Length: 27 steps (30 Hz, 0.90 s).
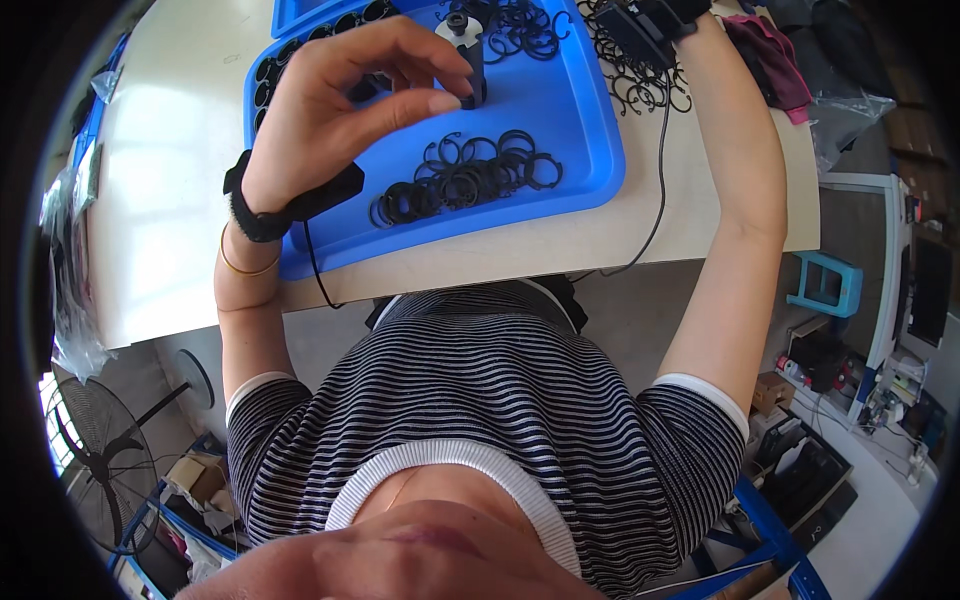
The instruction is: Placing rubber rings onto a cylindrical component at an assembly station.
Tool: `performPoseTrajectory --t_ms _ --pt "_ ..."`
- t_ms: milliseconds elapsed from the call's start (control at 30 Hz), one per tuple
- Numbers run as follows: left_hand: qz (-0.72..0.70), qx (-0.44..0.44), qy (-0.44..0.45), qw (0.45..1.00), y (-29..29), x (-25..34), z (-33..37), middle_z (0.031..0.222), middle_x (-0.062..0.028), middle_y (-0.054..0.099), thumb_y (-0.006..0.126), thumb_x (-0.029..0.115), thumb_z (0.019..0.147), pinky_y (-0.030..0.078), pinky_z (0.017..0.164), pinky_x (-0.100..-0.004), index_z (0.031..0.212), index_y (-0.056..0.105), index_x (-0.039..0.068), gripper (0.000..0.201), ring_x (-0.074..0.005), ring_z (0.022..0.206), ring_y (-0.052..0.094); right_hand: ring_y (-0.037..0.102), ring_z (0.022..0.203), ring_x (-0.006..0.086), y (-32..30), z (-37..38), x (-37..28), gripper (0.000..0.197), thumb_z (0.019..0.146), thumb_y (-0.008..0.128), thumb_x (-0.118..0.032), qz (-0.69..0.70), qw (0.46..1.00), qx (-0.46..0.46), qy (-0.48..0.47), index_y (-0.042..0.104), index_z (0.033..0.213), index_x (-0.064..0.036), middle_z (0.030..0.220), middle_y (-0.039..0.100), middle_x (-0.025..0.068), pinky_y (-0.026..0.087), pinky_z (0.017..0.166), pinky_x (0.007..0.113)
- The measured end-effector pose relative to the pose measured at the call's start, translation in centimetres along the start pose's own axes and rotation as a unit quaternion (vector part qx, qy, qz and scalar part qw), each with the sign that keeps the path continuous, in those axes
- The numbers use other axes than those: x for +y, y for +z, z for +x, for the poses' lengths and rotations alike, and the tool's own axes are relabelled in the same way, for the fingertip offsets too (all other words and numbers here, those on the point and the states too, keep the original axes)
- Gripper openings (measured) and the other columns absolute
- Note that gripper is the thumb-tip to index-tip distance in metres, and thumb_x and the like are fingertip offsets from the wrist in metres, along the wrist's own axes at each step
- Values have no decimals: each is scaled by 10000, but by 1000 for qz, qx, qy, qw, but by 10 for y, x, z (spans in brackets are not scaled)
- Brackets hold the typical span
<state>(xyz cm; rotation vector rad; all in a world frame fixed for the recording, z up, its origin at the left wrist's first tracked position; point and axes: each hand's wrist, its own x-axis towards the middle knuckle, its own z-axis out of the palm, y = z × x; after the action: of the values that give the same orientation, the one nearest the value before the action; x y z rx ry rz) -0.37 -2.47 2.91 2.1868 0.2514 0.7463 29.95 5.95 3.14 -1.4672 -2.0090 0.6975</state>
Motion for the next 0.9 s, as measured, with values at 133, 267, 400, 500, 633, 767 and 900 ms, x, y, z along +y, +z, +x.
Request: performPoseTrajectory --t_ms 133,267,400,500,633,767,900 --pt "-50 28 -62 996 -7 5 5 930 -68 756 768 49 924 557 750 -248 1047 714 -9 146 -122 805 709 674 582 124 11 -6 5 113 940 655 -54 3 994 -79 74 705 969 44 745 707 83 551 520 258" --pt "-83 54 -107 989 -9 2 4 953 -76 756 762 38 927 559 778 -248 1070 711 -15 160 -118 843 710 685 587 132 12 -9 8 121 939 656 -40 34 994 -58 83 719 976 56 740 706 86 562 531 255" --pt "-79 59 -112 989 -8 -1 4 960 -77 759 767 43 928 559 784 -246 1080 705 -22 177 -118 857 711 675 598 132 12 -8 12 168 899 654 -22 -71 983 -146 81 722 1022 70 731 697 73 562 547 266" --pt "-75 72 -106 989 -9 -5 2 958 -73 758 771 51 927 560 785 -247 1076 707 -16 175 -115 852 706 666 608 135 8 -8 7 190 876 654 -16 -27 991 -109 72 734 1031 60 740 701 76 565 574 273" --pt "-54 85 -83 991 -9 -7 5 948 -71 755 770 56 931 561 786 -245 1065 708 -11 163 -108 844 699 666 608 145 8 -8 7 172 857 679 -30 -107 992 -72 6 743 995 51 726 702 84 542 562 295" --pt "-62 88 -100 989 -10 -7 6 953 -68 754 767 57 933 561 788 -241 1059 707 -6 153 -105 845 698 658 590 152 11 -7 18 158 844 709 -66 -143 986 -87 -8 752 952 41 710 706 96 513 549 310" --pt "-67 86 -93 990 -10 -9 5 965 -68 753 761 52 937 560 790 -238 1056 700 -10 147 -105 847 698 649 582 144 8 -6 7 134 870 694 -62 -135 988 -71 -3 748 943 35 719 712 91 513 545 304"
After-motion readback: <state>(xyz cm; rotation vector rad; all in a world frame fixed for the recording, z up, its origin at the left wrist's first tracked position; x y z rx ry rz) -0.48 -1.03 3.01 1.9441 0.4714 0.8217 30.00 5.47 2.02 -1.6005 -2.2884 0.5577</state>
